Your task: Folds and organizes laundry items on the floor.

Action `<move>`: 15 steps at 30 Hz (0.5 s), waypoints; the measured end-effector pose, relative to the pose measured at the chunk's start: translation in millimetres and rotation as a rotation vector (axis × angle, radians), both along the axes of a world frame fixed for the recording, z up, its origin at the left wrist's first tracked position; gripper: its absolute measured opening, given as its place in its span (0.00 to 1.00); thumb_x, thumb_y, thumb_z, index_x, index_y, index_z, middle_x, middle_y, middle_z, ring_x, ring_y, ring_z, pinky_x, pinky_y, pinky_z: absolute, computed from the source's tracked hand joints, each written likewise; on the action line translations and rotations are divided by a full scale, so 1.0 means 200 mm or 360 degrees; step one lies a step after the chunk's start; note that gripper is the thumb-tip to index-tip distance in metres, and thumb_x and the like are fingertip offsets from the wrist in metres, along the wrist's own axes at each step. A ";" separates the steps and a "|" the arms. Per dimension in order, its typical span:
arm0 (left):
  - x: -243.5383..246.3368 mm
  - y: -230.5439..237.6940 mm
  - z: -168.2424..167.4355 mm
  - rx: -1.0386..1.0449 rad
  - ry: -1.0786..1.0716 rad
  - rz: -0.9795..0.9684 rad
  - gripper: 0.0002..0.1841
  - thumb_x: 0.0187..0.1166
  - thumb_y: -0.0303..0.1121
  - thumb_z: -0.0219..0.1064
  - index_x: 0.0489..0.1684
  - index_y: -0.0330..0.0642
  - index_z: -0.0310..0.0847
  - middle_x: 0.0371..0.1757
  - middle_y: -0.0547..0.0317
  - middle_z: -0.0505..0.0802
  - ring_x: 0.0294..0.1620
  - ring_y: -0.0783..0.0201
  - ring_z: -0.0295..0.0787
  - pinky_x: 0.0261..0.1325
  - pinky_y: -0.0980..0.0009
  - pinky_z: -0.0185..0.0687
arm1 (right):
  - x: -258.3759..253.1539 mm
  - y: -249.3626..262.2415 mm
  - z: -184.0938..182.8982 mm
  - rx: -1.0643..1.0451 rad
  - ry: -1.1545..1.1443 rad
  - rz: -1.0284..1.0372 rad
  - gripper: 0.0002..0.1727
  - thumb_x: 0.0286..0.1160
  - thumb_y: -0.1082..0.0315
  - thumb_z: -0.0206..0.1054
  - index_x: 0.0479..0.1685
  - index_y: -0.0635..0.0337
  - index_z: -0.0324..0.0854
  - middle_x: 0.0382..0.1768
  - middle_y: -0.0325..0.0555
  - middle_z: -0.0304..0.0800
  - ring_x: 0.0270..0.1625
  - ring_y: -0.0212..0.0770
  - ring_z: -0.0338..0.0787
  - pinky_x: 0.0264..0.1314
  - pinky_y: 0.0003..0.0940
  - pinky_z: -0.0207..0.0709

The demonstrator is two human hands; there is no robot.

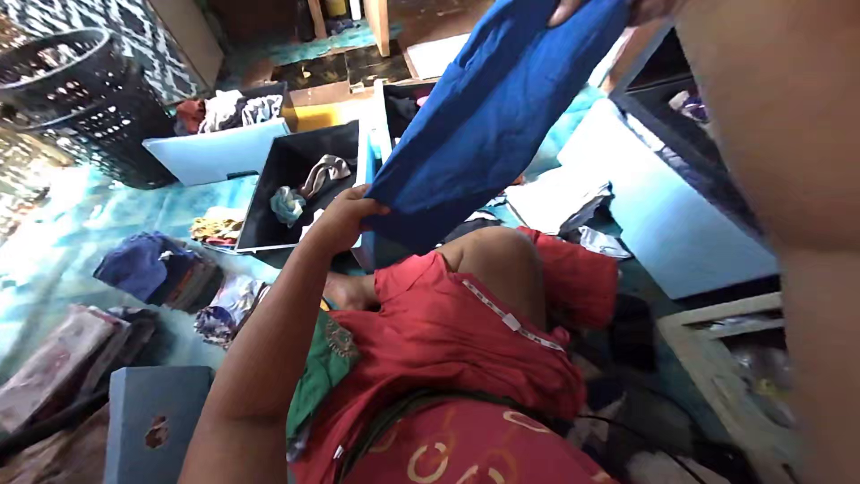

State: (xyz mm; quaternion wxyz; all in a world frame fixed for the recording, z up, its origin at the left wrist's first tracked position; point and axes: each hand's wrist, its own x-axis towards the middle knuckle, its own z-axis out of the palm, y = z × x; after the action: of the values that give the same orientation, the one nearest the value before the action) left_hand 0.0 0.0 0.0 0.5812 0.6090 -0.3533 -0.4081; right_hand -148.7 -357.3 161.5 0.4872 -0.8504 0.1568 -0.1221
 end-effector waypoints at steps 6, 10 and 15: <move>-0.06 0.06 -0.07 -0.0448 0.0333 -0.0009 0.11 0.65 0.26 0.64 0.42 0.46 0.88 0.38 0.63 0.95 0.39 0.71 0.93 0.46 0.68 0.91 | -0.44 0.18 -0.17 0.0131 0.0071 -0.0237 0.13 0.76 0.77 0.60 0.48 0.47 0.82 0.29 0.24 0.90 0.27 0.16 0.86 0.28 0.16 0.83; -0.38 0.01 -0.19 -0.0537 0.0910 0.0491 0.08 0.79 0.36 0.56 0.40 0.55 0.83 0.36 0.68 0.94 0.41 0.72 0.92 0.47 0.67 0.91 | -0.76 0.27 -0.50 0.0369 -0.0027 -0.0416 0.17 0.73 0.79 0.55 0.48 0.45 0.81 0.32 0.20 0.91 0.32 0.15 0.88 0.35 0.16 0.86; -0.60 -0.16 -0.68 0.0258 0.1271 0.0299 0.14 0.86 0.41 0.60 0.58 0.40 0.79 0.41 0.52 0.92 0.39 0.60 0.91 0.43 0.60 0.90 | -1.02 0.21 -1.21 0.0942 0.0384 -0.0635 0.21 0.78 0.65 0.59 0.70 0.51 0.70 0.39 0.35 0.90 0.36 0.29 0.91 0.38 0.30 0.89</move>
State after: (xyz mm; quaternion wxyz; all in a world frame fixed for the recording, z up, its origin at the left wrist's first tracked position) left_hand -120.9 -31.7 -135.9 0.6574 0.4763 -0.0098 -0.5838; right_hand -352.4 -315.3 -80.6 0.6566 -0.6337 0.4041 -0.0631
